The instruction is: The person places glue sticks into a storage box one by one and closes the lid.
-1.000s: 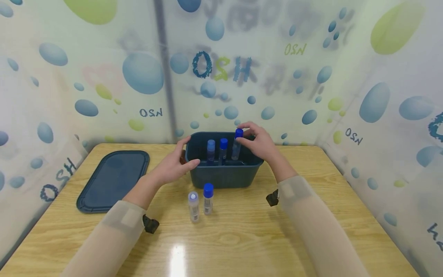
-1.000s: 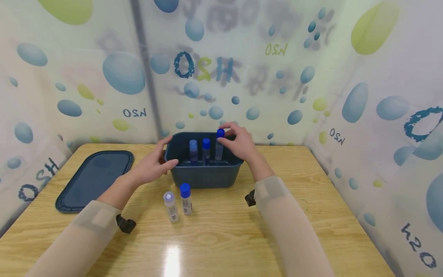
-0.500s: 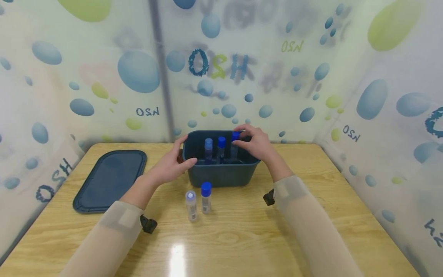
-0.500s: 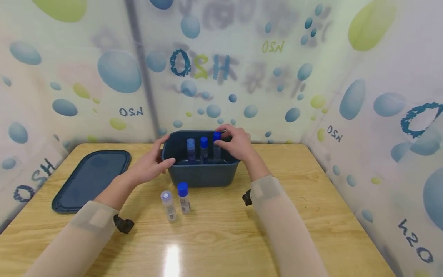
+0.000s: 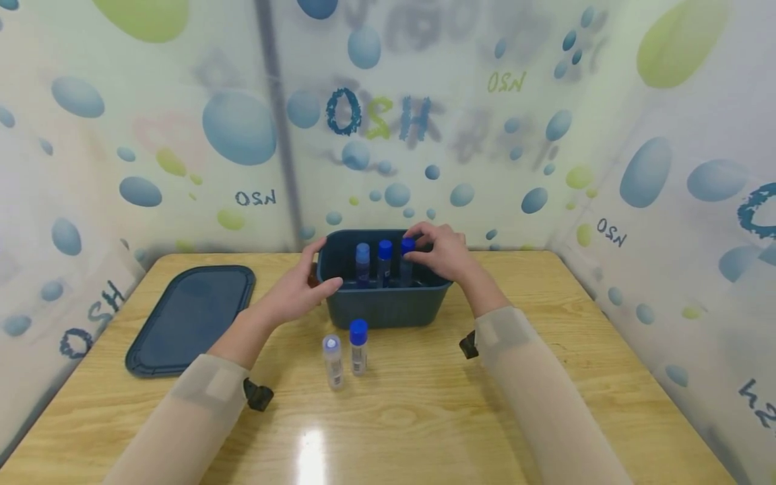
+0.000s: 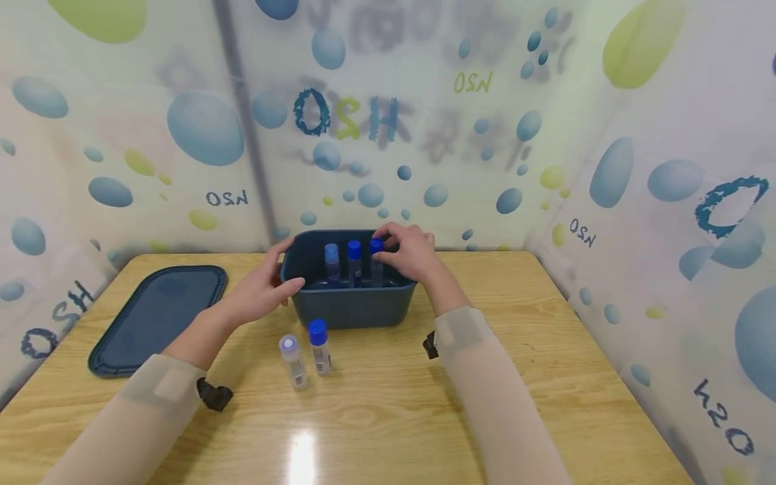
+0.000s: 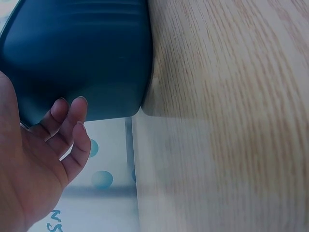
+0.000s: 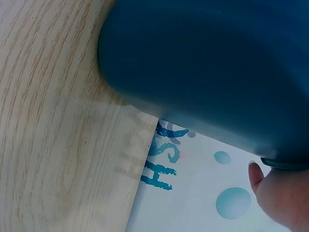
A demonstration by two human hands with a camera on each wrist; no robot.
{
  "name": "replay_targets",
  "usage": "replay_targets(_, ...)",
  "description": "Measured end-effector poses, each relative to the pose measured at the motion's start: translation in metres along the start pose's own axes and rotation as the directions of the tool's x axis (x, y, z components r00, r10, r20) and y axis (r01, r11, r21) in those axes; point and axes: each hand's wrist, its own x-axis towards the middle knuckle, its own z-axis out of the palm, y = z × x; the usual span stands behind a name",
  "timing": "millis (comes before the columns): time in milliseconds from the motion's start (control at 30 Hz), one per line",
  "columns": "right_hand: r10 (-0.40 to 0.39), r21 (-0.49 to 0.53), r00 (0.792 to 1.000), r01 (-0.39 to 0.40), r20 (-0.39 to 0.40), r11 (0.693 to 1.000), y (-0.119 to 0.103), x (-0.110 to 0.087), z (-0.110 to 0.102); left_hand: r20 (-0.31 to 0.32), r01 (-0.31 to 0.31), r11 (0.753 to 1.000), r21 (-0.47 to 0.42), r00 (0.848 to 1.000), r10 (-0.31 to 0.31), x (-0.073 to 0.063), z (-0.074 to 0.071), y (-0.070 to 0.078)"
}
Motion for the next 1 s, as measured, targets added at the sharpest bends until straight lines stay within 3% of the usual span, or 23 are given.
replay_targets(1000,0.018,-0.006,0.999,-0.017,0.034,1.0,-0.0022,-0.0017,0.0001,-0.001,0.001,1.0,0.011,1.0,-0.001,-0.0026,0.0006,0.003)
